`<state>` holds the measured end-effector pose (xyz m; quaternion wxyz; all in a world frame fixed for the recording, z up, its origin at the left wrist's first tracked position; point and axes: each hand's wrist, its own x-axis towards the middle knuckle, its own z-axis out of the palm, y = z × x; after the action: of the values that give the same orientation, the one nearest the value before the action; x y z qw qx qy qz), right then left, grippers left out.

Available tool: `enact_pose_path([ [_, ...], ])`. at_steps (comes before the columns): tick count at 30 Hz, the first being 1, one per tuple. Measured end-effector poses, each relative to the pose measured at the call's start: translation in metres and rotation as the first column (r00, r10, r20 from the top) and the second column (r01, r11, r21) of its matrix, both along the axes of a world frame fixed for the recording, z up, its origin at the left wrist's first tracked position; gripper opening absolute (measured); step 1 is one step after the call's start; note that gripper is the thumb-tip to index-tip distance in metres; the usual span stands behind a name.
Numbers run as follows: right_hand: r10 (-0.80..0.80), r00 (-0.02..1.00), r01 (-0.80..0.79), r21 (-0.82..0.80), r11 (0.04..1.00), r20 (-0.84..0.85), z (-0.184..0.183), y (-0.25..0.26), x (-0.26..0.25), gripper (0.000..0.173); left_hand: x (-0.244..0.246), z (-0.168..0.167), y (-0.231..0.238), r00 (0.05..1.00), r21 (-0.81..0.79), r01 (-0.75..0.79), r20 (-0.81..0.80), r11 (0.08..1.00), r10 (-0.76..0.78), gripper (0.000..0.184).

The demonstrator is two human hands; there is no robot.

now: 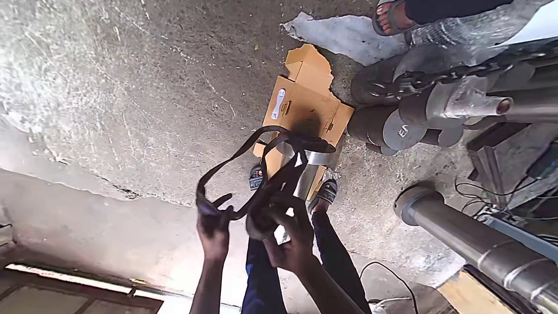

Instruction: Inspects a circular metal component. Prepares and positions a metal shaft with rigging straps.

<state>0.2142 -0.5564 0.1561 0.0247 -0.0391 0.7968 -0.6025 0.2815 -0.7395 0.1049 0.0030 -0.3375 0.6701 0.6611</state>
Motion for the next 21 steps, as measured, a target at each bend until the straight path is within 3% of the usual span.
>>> enact_pose_path([
  [2,0.040,0.999,-0.041,-0.066,0.997,-0.019,0.002,-0.027,0.004,0.023,0.013,0.008,-0.027,0.979,0.105,-0.197,-0.025,0.975,0.200,0.056],
  [4,0.018,0.998,-0.016,-0.049,0.999,0.056,-0.015,-0.040,0.006,0.027,0.027,0.016,-0.039,0.950,0.286,-0.286,-0.040,0.915,0.310,0.029],
  [6,-0.075,0.972,0.056,0.092,0.994,0.225,-0.049,-0.040,-0.005,0.035,0.038,0.010,-0.046,0.962,0.456,-0.242,-0.003,0.856,0.273,0.017],
  [7,-0.123,0.939,0.059,0.201,0.978,0.320,-0.072,-0.037,-0.014,0.038,0.039,-0.001,-0.047,0.969,0.465,-0.220,0.000,0.858,0.249,0.014],
  [9,-0.198,0.833,0.007,0.347,0.938,0.516,-0.125,-0.029,-0.028,0.036,0.039,-0.023,-0.049,0.960,0.340,-0.277,0.073,0.898,0.269,0.008],
  [11,-0.202,0.721,-0.084,0.373,0.924,0.663,-0.172,-0.024,-0.034,0.036,0.037,-0.044,-0.058,0.933,0.015,-0.282,0.236,0.959,0.271,0.007],
  [13,-0.139,0.722,-0.172,0.370,0.913,0.678,-0.200,-0.020,-0.032,0.038,0.055,-0.067,-0.076,0.858,-0.330,-0.156,0.422,0.931,0.293,0.019],
  [15,-0.110,0.738,-0.193,0.365,0.911,0.666,-0.207,-0.018,-0.025,0.036,0.095,-0.091,-0.105,0.710,-0.572,-0.038,0.562,0.819,0.425,0.027],
  [16,-0.105,0.738,-0.201,0.366,0.909,0.666,-0.205,-0.016,-0.021,0.035,0.113,-0.098,-0.121,0.592,-0.611,0.085,0.666,0.787,0.453,0.038],
  [18,-0.047,0.763,-0.235,0.344,0.909,0.644,-0.206,-0.013,-0.017,0.033,0.128,-0.112,-0.145,0.403,-0.491,0.327,0.845,0.807,0.351,0.086],
  [19,0.020,0.782,-0.272,0.312,0.911,0.623,-0.209,-0.011,-0.018,0.032,0.119,-0.119,-0.145,0.426,-0.423,0.432,0.874,0.796,0.234,0.101],
  [21,0.196,0.761,-0.377,0.176,0.909,0.618,-0.212,-0.012,-0.018,0.033,0.081,-0.125,-0.116,0.636,-0.386,0.612,0.759,0.690,-0.139,0.107],
])
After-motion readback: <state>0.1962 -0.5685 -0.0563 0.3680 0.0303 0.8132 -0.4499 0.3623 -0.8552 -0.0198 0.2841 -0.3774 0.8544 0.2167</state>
